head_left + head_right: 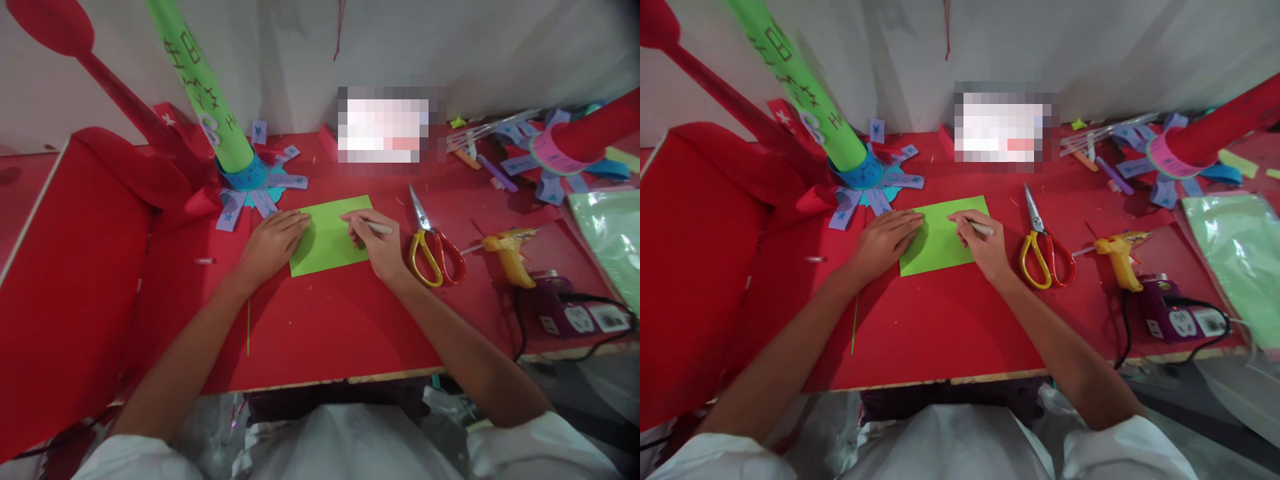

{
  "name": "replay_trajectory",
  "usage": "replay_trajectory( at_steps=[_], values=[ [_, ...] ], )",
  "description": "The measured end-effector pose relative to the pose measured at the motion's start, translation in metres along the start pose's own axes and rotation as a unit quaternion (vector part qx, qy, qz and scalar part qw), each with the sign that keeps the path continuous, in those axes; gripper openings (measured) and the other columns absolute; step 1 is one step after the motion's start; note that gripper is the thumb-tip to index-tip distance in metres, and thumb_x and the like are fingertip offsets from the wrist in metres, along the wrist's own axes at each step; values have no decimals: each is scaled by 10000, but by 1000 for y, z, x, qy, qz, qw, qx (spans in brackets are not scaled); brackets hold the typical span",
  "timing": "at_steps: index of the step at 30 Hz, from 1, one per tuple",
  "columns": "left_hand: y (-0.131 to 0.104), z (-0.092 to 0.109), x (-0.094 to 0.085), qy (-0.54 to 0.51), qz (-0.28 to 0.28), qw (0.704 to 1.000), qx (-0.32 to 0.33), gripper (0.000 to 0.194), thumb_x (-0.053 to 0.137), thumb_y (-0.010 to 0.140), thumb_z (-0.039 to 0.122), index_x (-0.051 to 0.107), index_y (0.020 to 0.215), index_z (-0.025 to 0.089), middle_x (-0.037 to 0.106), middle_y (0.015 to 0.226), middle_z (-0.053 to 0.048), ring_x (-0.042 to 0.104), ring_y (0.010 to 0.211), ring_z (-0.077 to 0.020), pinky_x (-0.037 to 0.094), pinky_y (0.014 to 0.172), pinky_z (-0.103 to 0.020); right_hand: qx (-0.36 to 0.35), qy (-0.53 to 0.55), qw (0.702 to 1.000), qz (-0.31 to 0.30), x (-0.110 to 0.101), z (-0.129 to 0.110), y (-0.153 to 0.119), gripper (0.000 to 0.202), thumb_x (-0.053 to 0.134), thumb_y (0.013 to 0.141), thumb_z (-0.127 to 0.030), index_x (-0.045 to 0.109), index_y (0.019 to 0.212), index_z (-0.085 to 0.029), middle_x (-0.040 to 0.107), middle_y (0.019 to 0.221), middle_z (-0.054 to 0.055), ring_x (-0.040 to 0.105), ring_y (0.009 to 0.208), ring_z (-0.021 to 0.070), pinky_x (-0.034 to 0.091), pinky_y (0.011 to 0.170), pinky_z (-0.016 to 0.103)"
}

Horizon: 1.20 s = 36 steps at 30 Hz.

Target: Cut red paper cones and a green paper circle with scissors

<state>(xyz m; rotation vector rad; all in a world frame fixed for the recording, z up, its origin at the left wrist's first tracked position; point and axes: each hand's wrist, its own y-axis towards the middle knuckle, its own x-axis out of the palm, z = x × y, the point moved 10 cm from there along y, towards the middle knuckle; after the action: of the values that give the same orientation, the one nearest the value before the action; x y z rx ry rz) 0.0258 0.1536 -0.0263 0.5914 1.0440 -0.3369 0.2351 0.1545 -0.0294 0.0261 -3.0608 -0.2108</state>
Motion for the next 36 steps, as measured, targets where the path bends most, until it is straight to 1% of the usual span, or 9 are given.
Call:
replay_trajectory(
  at_steps=[3, 7, 13, 17, 21, 24, 27, 30, 36],
  values=[
    [0, -3, 1, -7, -5, 1000, 0, 399, 526, 1123, 249, 742, 1457, 221, 739, 1543, -93, 656, 1497, -288, 469, 1314, -567, 21, -26, 999, -1, 0, 6, 1, 218, 793, 973, -447, 827, 923, -237, 629, 698, -15, 518, 579, 117, 395, 491, 268],
    [1, -5, 3, -20, -12, 1000, -8, 402, 530, 1116, 246, 741, 1459, 238, 721, 1571, -75, 628, 1529, -280, 447, 1329, -567, 2, -34, 999, -25, 6, 1, 3, 190, 810, 961, -433, 768, 998, -251, 630, 715, -29, 523, 603, 132, 404, 527, 280],
    [1, -3, 3, -32, -18, 999, -3, 414, 503, 1133, 285, 732, 1474, 239, 702, 1595, -82, 613, 1545, -276, 408, 1350, -573, -86, -48, 973, -210, 50, -23, -6, 206, 770, 1000, -443, 822, 957, -248, 729, 877, 37, 619, 766, 176, 510, 726, 344],
    [2, -8, 4, -45, -11, 999, -7, 396, 531, 1118, 282, 753, 1443, 242, 717, 1575, -98, 618, 1533, -300, 407, 1339, -598, -36, -41, 956, -289, 71, -9, -15, 234, 767, 997, -458, 812, 979, -229, 760, 898, 44, 641, 765, 173, 492, 696, 322],
    [3, -10, 0, -58, -1, 998, 8, 316, 587, 1092, 296, 801, 1322, 257, 782, 1459, -109, 691, 1408, -302, 467, 1274, -573, 4, -52, 950, -309, 77, 1, -17, 238, 792, 965, -457, 764, 971, -220, 702, 793, 4, 584, 697, 154, 454, 637, 289],
    [2, -5, -1, -90, -35, 994, 43, 271, 615, 1079, 287, 816, 1259, 262, 808, 1380, -117, 723, 1337, -282, 501, 1233, -532, -10, -48, 943, -330, 80, -3, -19, 211, 777, 982, -426, 789, 966, -216, 777, 893, 46, 661, 787, 183, 510, 710, 313],
    [-1, 0, 0, -107, -92, 988, 62, 314, 643, 1047, 245, 798, 1318, 283, 767, 1480, -106, 681, 1431, -284, 422, 1315, -563, -59, -34, 938, -340, 81, -13, -22, 212, 757, 1004, -426, 835, 1016, -229, 814, 950, 69, 698, 831, 205, 559, 791, 359],
    [-3, 0, 3, -111, -136, 983, 50, 403, 662, 1029, 239, 755, 1416, 303, 701, 1592, -89, 602, 1546, -290, 308, 1389, -613, -87, -22, 935, -343, 82, -18, -24, 237, 754, 1013, -453, 850, 1032, -237, 821, 932, 67, 702, 820, 207, 570, 788, 364],
    [-7, -4, -1, -82, -157, 984, 20, 476, 712, 988, 216, 744, 1450, 325, 668, 1638, -68, 524, 1621, -324, 252, 1409, -672, -22, -35, 936, -349, 86, -9, -24, 218, 777, 977, -421, 762, 960, -204, 772, 872, 40, 627, 718, 156, 513, 665, 287]
  ],
)
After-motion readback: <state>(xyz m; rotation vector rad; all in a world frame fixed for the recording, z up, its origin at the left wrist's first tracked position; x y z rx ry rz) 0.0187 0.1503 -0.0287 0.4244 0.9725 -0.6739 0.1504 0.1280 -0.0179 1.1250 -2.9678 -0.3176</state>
